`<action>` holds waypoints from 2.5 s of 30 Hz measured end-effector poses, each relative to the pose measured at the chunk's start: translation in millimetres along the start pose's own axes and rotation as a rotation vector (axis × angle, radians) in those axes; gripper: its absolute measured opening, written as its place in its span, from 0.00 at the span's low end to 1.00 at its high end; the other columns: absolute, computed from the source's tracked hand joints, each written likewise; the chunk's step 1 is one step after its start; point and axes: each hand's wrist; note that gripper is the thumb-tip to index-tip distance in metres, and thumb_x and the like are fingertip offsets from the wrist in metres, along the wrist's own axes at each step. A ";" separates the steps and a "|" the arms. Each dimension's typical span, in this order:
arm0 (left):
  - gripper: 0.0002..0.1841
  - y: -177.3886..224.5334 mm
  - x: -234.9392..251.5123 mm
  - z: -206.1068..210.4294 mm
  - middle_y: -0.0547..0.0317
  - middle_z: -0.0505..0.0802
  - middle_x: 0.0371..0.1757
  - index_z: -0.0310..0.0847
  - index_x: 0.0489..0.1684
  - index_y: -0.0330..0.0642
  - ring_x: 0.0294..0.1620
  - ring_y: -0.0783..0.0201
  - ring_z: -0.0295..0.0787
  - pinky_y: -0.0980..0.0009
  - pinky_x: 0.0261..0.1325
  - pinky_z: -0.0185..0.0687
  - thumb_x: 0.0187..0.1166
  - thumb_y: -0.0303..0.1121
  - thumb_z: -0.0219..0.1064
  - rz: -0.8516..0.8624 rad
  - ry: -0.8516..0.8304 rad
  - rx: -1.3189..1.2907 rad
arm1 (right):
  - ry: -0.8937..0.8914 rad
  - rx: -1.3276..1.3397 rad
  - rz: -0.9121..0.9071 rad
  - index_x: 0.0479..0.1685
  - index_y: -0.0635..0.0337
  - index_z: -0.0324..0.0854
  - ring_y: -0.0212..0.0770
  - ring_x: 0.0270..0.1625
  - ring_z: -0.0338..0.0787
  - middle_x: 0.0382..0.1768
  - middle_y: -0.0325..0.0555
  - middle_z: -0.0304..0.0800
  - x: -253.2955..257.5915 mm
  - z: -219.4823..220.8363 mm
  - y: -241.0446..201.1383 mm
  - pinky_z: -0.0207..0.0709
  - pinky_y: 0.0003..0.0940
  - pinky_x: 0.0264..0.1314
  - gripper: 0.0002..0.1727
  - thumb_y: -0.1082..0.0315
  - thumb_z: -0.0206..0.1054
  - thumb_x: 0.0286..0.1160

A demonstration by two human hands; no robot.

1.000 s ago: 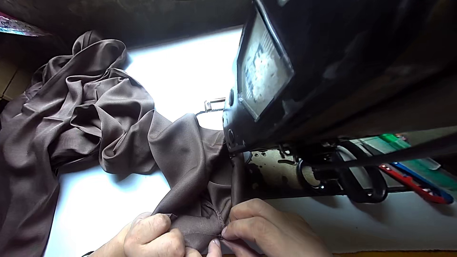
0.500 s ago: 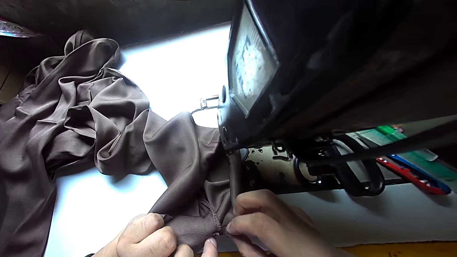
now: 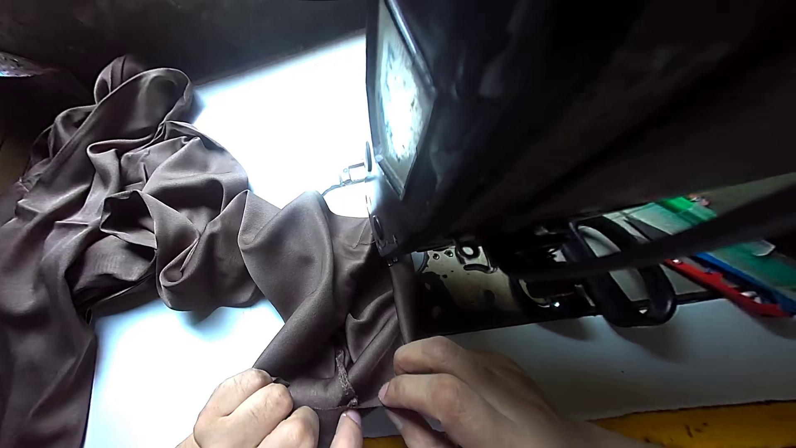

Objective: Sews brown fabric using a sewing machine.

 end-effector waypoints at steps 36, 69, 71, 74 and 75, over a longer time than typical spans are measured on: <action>0.10 -6.8 1.9 6.2 0.65 0.68 0.29 0.84 0.52 0.54 0.29 0.68 0.63 0.74 0.38 0.60 0.78 0.40 0.72 -0.086 0.080 -0.088 | -0.217 0.496 0.411 0.33 0.54 0.84 0.19 0.44 0.86 0.44 0.36 0.85 22.7 -6.3 1.8 0.83 0.12 0.42 0.09 0.60 0.67 0.78; 0.09 -7.0 0.6 7.8 0.65 0.70 0.33 0.88 0.49 0.56 0.33 0.71 0.63 0.76 0.39 0.57 0.74 0.37 0.74 -0.156 0.066 -0.138 | -0.246 0.381 0.473 0.32 0.47 0.84 0.15 0.26 0.79 0.25 0.24 0.81 40.2 -6.2 -2.8 0.72 0.12 0.26 0.07 0.59 0.68 0.78; 0.10 -8.0 2.5 5.6 0.65 0.69 0.33 0.87 0.53 0.57 0.33 0.70 0.63 0.75 0.39 0.57 0.76 0.39 0.73 -0.132 0.046 -0.124 | -0.295 0.454 0.556 0.30 0.47 0.83 0.16 0.24 0.78 0.22 0.25 0.81 44.3 -10.5 -2.0 0.71 0.12 0.23 0.07 0.61 0.70 0.76; 0.14 -8.8 5.8 0.4 0.65 0.69 0.33 0.85 0.57 0.57 0.32 0.68 0.64 0.74 0.39 0.58 0.76 0.41 0.73 -0.092 0.018 -0.085 | -0.352 0.554 0.655 0.27 0.49 0.85 0.19 0.21 0.77 0.19 0.28 0.81 51.5 -16.5 1.3 0.68 0.14 0.20 0.07 0.65 0.73 0.73; 0.14 -8.7 7.8 -1.4 0.65 0.69 0.32 0.85 0.57 0.57 0.32 0.68 0.63 0.73 0.39 0.58 0.75 0.41 0.74 -0.077 0.008 -0.071 | -0.370 0.567 0.673 0.26 0.50 0.85 0.20 0.21 0.78 0.18 0.29 0.81 53.4 -17.7 2.3 0.68 0.14 0.19 0.08 0.65 0.74 0.72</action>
Point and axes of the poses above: each hand's wrist, its own x-axis towards the middle knuckle, its own z-axis out of the palm, y = z × x
